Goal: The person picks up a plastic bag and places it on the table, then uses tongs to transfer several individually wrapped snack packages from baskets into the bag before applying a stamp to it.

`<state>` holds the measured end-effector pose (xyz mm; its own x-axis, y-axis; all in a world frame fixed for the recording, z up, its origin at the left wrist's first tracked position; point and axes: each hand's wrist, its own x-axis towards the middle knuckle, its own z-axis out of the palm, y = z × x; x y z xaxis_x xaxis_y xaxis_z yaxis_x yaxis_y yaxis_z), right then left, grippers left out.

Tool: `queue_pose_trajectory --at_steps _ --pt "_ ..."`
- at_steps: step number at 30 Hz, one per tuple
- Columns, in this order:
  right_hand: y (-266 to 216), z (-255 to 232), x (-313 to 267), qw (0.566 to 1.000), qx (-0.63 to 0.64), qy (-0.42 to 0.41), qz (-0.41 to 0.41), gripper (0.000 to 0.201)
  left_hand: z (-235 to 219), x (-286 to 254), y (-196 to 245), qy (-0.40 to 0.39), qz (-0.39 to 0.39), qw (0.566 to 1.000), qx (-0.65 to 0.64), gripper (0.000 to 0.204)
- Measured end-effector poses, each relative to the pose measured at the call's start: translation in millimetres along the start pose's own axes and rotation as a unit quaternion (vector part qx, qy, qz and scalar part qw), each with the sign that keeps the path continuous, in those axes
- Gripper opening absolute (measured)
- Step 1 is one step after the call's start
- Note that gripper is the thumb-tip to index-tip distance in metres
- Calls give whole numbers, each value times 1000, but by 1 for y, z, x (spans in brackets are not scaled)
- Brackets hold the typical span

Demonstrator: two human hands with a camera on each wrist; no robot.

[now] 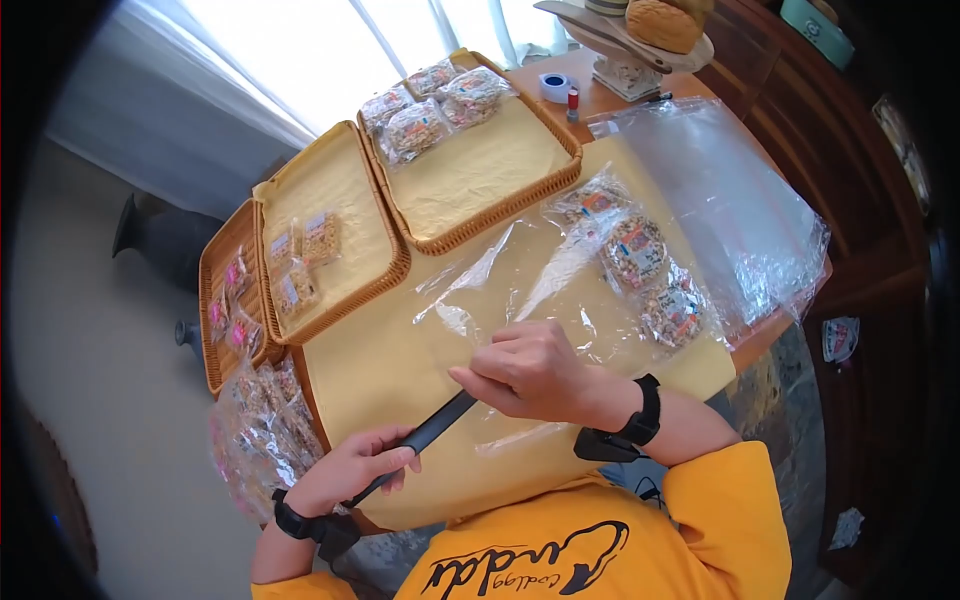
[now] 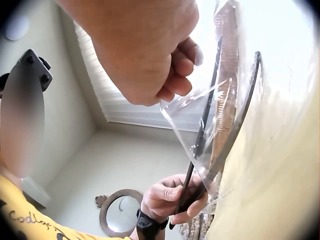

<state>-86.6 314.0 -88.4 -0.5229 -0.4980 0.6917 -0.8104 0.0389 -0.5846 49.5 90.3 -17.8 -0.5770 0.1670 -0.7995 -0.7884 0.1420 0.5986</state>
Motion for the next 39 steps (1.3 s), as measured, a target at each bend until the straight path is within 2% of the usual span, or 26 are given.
queue_pose_trajectory --at_steps 4,6,7,9,10,12,13,15,16,18,19,21,24,25,27,28,30,34,37,39 --pt "1 0 -1 1000 7 14 -15 39 5 39 22 -34 25 998 43 28" --pt "2 -1 0 1000 9 18 -20 38 11 52 34 -49 73 994 65 28" --pt "1 -1 0 1000 8 20 -19 38 13 63 41 -50 73 994 66 28" --pt "0 1 0 999 16 33 -26 37 16 88 51 -80 100 974 185 24" --pt "0 2 0 999 15 34 -25 37 18 96 56 -80 100 974 186 24" --pt "3 6 -2 997 29 54 -39 35 22 110 60 -96 145 941 289 20" --pt "3 5 -2 997 29 54 -39 35 26 114 58 -97 145 941 289 20" --pt "1 2 0 998 9 54 -43 34 33 121 51 -60 305 917 251 18" --pt "1 1 1 998 9 53 -43 34 34 126 49 -59 305 917 251 18" --pt "0 0 1 998 1 48 -42 34 34 138 44 -65 303 941 137 22" --pt "0 1 2 998 1 47 -43 34 30 158 31 -63 304 941 137 22" --pt "-1 0 2 997 -11 53 -50 33 21 203 1 -68 252 965 29 23" --pt "2 3 1 997 7 62 -51 33 37 145 48 -45 272 960 51 13" --pt "1 2 1 997 9 60 -53 33 34 136 48 -42 273 960 49 13" --pt "-1 -3 4 998 11 34 -46 32 19 116 44 -13 144 978 152 6" --pt "-1 -4 3 998 13 33 -49 32 17 100 44 -9 145 978 151 6" --pt "-1 -6 2 999 -30 -1 -34 32 15 64 38 22 104 993 53 11" --pt "-1 -5 3 999 -35 8 -35 34 -17 1 -1 66 35 997 19 15" --pt "0 -2 3 999 -17 17 -23 36 -37 -52 -19 87 30 996 -20 16" --pt "3 1 1 999 -46 -4 -20 39 -48 -80 -27 133 41 985 -102 16"
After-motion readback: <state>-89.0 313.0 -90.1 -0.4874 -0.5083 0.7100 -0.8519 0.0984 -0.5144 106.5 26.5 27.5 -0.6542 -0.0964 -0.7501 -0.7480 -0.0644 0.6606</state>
